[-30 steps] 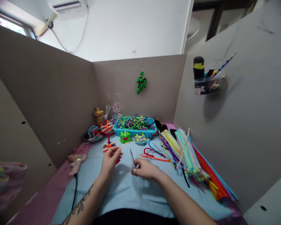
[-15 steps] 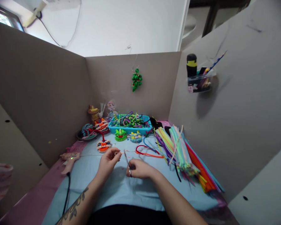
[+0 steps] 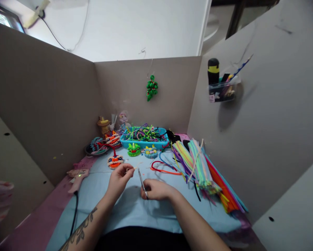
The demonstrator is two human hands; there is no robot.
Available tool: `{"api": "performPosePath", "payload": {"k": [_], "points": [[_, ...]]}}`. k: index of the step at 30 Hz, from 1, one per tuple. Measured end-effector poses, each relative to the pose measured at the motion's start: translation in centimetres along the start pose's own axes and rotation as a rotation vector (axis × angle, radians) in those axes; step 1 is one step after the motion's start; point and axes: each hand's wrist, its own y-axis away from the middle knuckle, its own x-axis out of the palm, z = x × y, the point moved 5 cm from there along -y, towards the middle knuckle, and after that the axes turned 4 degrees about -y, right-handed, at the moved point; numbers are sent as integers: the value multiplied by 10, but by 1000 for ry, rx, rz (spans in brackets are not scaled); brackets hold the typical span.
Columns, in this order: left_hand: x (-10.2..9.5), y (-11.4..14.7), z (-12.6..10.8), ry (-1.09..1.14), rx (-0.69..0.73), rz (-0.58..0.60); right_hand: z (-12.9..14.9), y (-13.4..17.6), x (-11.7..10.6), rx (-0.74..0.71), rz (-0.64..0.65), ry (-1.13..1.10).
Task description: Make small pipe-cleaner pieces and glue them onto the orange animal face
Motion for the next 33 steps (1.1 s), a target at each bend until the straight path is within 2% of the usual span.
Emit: {"api": "performPosePath", "payload": {"k": [3, 7, 13, 21, 27, 33], "points": [[2, 0, -1, -29, 27, 37, 0, 1, 1, -27, 52, 10], [7, 1, 1, -53, 30, 119, 1, 3, 0, -50, 46, 28], [7, 1, 0, -18, 2, 134, 5, 5, 5, -98, 42, -121], [7, 2, -6, -25, 8, 121, 3, 4, 7, -120, 47, -215], [7, 2, -6, -14, -10, 123, 0, 5, 13, -114, 72, -446], [7, 0, -6, -9, -17, 133, -7, 6, 25, -22, 122, -854]]}}
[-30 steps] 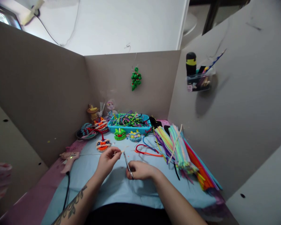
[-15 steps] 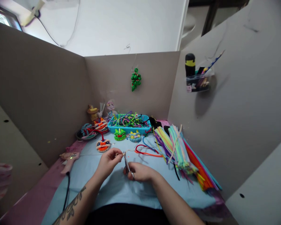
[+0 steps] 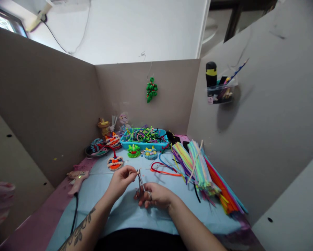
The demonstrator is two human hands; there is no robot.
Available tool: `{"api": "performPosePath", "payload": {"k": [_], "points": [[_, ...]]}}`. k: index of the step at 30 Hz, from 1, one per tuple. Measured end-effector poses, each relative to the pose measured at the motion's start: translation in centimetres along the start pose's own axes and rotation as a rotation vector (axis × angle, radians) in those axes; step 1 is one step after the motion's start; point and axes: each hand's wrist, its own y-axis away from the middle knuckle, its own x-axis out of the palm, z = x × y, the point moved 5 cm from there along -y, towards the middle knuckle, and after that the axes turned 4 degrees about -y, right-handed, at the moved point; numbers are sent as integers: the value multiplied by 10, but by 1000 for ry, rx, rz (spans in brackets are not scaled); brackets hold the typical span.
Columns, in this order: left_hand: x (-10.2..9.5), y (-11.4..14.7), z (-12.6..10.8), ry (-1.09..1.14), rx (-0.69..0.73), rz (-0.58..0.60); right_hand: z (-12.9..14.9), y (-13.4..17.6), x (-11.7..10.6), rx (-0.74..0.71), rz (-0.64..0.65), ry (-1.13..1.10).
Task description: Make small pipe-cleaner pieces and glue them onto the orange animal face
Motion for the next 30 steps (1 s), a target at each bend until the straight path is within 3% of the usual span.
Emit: {"api": "performPosePath", "payload": {"k": [8, 22, 30], "points": [[1, 0, -11, -38, -20, 68, -1, 2, 5, -1, 24, -267], [0, -10, -21, 42, -74, 122, -14, -7, -7, -107, -252, -133], [3, -17, -1, 140, -68, 129, -17, -7, -11, -95, -294, -192]]}}
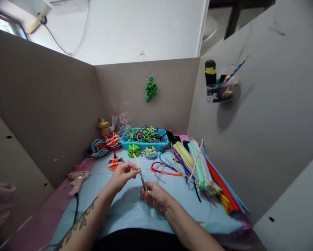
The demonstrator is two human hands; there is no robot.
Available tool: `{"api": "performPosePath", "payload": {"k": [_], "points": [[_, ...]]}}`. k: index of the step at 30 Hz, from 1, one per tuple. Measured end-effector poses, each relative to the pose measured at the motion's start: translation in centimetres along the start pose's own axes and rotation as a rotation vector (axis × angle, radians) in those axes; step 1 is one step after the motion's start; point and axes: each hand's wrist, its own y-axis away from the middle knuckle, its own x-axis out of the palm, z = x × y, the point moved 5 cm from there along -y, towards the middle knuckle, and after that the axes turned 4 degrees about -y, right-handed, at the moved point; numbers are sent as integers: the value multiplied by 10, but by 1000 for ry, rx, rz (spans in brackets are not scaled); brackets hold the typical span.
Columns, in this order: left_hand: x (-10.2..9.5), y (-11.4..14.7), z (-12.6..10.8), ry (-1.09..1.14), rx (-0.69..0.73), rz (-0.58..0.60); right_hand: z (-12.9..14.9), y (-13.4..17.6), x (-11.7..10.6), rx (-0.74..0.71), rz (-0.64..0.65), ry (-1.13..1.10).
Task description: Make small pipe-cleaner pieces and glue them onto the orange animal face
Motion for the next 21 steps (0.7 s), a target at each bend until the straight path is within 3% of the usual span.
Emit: {"api": "performPosePath", "payload": {"k": [15, 21], "points": [[-3, -11, 16, 70, -2, 2, 1, 0, -4, 24, -51, 14], [-2, -10, 12, 22, -4, 55, 2, 2, 3, 52, 159, 10]]}}
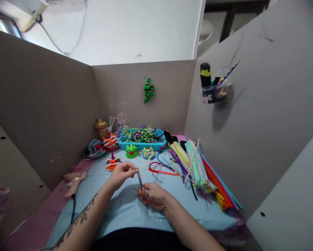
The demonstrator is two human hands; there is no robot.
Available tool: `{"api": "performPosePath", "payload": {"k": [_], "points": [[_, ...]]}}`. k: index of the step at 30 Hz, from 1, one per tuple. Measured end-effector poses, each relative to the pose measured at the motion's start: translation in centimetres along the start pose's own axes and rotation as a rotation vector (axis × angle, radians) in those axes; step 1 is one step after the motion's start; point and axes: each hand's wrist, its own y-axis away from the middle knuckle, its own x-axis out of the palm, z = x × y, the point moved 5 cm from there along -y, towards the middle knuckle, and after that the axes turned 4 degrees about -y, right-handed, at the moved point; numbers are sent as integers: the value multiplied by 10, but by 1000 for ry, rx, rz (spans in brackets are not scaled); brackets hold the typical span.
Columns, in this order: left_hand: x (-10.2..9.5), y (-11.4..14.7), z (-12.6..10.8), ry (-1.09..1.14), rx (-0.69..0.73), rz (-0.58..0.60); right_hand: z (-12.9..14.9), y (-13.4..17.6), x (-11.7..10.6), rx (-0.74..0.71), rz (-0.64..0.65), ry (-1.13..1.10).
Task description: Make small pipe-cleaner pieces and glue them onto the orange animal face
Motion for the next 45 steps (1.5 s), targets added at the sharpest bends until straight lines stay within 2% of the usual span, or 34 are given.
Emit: {"api": "performPosePath", "payload": {"k": [8, 15, 27, 31, 35, 41, 45], "points": [[0, 1, -13, -103, -27, 87, 3, 3, 8, -5, 63, 10], [1, 1, -7, -50, -71, 77, 0, 2, 9, 22, -7, 52], [9, 4, -3, -41, -99, 134, 0, 5, 13, 16, 141, 15], [9, 6, -5, -59, -111, 145, 0, 5, 11, 13, 142, 25], [6, 6, -9, -82, -113, 169, 1, 6, 11, 26, 66, 35], [1, -1, -9, -89, -89, 154, 2, 3, 6, -4, -185, 169], [0, -8, -2, -49, -78, 162, 2, 1, -2, -36, -293, 192]]}}
